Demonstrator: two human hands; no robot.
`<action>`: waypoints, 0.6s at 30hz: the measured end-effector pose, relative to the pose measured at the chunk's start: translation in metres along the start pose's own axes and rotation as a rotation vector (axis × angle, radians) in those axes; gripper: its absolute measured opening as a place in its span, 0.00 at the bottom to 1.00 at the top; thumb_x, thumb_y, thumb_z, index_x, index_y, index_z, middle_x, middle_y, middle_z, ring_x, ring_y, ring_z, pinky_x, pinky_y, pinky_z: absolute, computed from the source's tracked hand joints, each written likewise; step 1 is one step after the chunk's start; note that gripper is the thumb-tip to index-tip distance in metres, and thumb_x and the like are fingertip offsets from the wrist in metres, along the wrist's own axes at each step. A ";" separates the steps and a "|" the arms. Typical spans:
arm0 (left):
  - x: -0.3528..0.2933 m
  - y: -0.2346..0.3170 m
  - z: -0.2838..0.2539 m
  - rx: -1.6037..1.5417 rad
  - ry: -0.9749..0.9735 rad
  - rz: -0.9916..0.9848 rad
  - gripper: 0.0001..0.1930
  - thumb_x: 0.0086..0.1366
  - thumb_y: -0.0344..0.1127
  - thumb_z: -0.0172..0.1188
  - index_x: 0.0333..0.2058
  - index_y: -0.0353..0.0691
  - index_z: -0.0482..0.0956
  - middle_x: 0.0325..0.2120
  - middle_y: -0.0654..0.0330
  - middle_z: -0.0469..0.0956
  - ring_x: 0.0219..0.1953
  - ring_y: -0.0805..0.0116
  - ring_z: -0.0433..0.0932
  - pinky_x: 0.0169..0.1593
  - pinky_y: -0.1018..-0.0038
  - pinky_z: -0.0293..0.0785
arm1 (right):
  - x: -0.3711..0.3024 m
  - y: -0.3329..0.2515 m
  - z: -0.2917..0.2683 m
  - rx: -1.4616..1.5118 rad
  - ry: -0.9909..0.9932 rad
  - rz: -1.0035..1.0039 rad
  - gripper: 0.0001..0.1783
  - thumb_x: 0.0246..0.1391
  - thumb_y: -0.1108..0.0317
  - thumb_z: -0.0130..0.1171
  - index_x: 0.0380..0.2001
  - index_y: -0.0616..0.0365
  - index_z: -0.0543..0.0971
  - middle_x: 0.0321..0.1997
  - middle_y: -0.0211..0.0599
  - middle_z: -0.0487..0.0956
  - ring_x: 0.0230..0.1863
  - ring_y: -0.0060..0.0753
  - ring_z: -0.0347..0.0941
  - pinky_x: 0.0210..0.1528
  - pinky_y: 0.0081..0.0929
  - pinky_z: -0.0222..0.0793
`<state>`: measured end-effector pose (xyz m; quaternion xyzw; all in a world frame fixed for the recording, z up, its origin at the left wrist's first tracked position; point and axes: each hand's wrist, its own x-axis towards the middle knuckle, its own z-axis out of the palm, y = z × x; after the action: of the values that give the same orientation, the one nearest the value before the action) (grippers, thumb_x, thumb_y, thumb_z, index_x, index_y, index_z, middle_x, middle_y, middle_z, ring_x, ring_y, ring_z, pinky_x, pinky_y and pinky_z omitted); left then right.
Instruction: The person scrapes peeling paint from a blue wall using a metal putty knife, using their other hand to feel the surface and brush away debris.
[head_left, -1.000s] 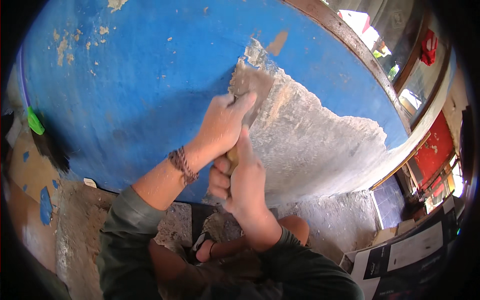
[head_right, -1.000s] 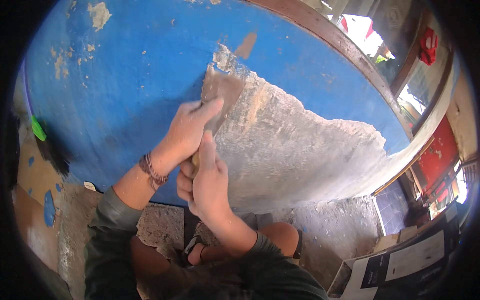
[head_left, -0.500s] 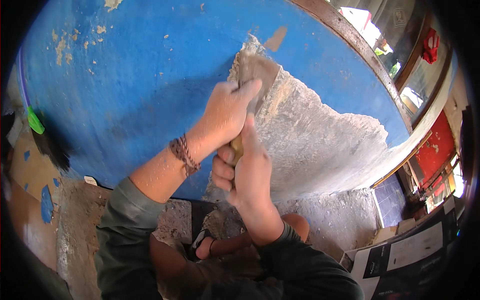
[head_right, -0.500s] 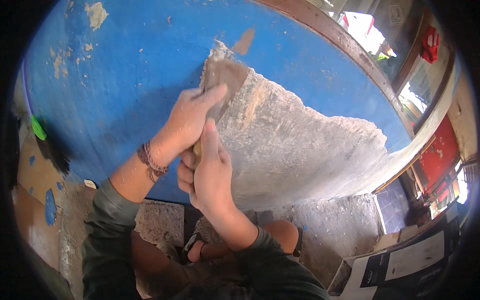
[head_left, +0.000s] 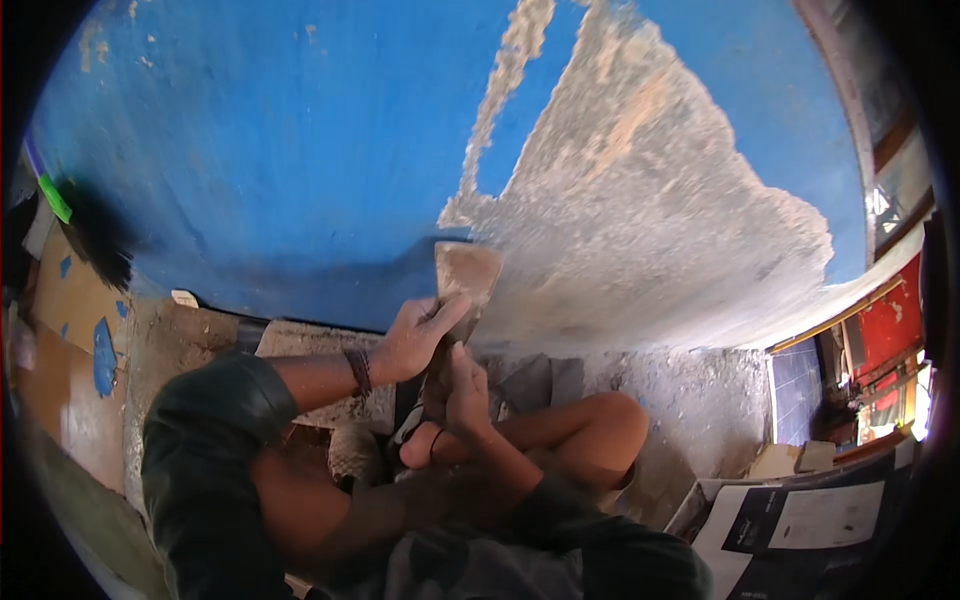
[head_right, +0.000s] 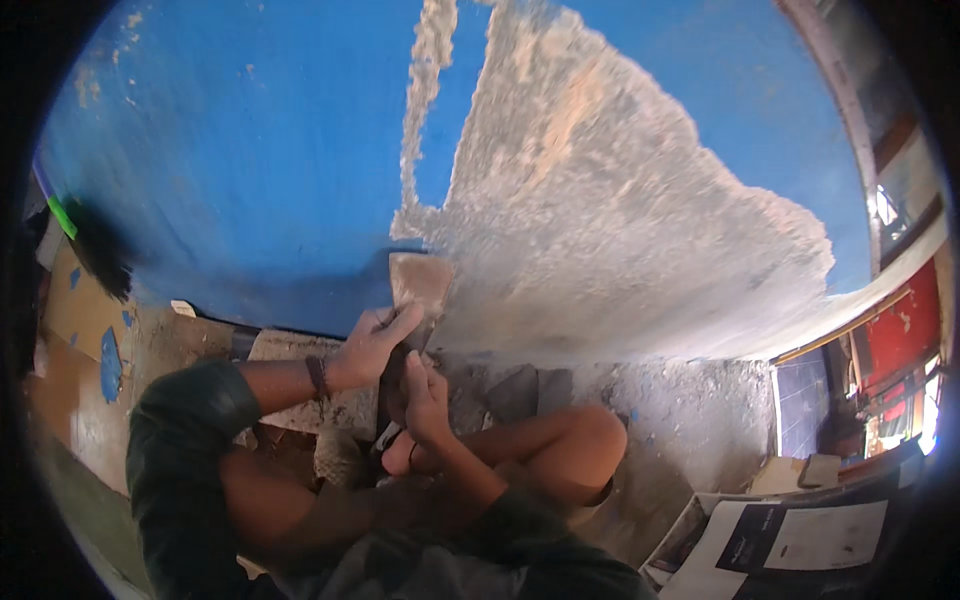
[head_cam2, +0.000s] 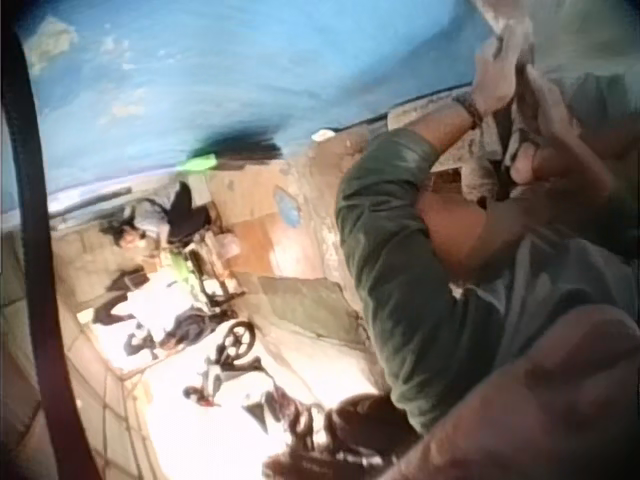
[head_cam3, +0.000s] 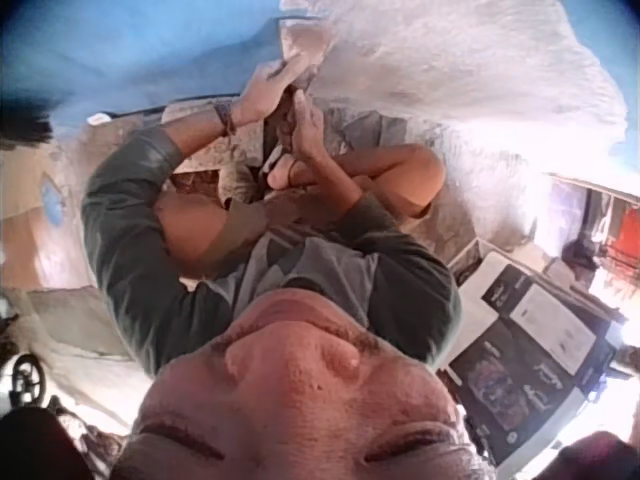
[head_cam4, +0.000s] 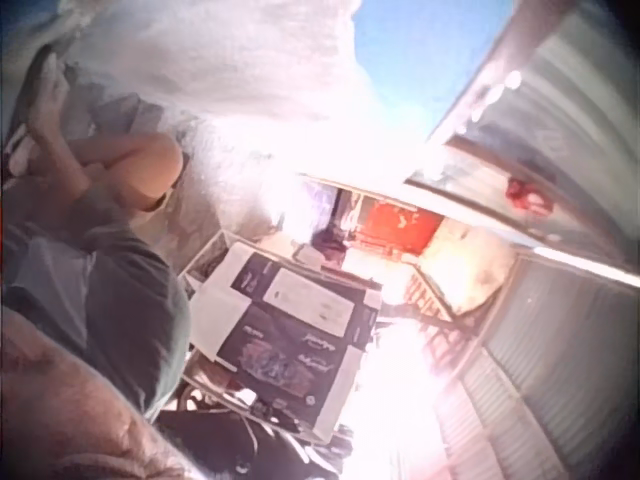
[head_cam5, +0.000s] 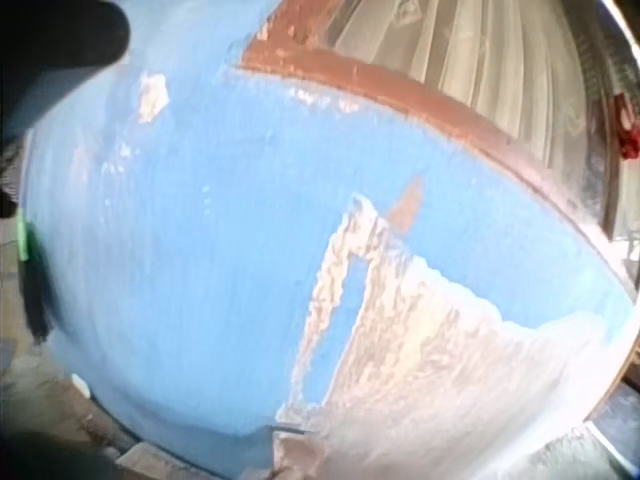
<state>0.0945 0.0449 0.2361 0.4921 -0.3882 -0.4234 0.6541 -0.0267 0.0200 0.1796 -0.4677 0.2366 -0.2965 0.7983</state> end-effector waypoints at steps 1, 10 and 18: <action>0.002 -0.003 -0.008 0.019 -0.012 0.006 0.22 0.67 0.48 0.48 0.28 0.31 0.74 0.21 0.71 0.68 0.27 0.85 0.62 0.28 0.81 0.64 | 0.000 -0.005 0.006 0.007 -0.009 0.035 0.23 0.62 0.46 0.38 0.23 0.52 0.66 0.10 0.23 0.58 0.06 0.20 0.51 0.07 0.19 0.46; 0.013 0.013 0.012 -0.098 -0.046 -0.029 0.26 0.68 0.52 0.45 0.25 0.32 0.74 0.17 0.65 0.73 0.20 0.80 0.70 0.24 0.80 0.66 | 0.005 -0.037 0.029 0.069 0.073 0.009 0.17 0.65 0.57 0.36 0.32 0.57 0.69 0.20 0.26 0.68 0.12 0.15 0.58 0.11 0.15 0.52; 0.007 0.041 0.024 0.160 0.056 0.251 0.25 0.69 0.47 0.41 0.24 0.31 0.73 0.14 0.58 0.73 0.18 0.70 0.73 0.25 0.75 0.70 | -0.010 -0.066 0.026 0.169 -0.090 0.168 0.17 0.65 0.56 0.36 0.42 0.56 0.68 0.21 0.25 0.66 0.12 0.13 0.56 0.11 0.14 0.50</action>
<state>0.0814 0.0375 0.2814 0.5020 -0.4607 -0.2922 0.6711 -0.0334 0.0177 0.2511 -0.3899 0.2130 -0.2260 0.8669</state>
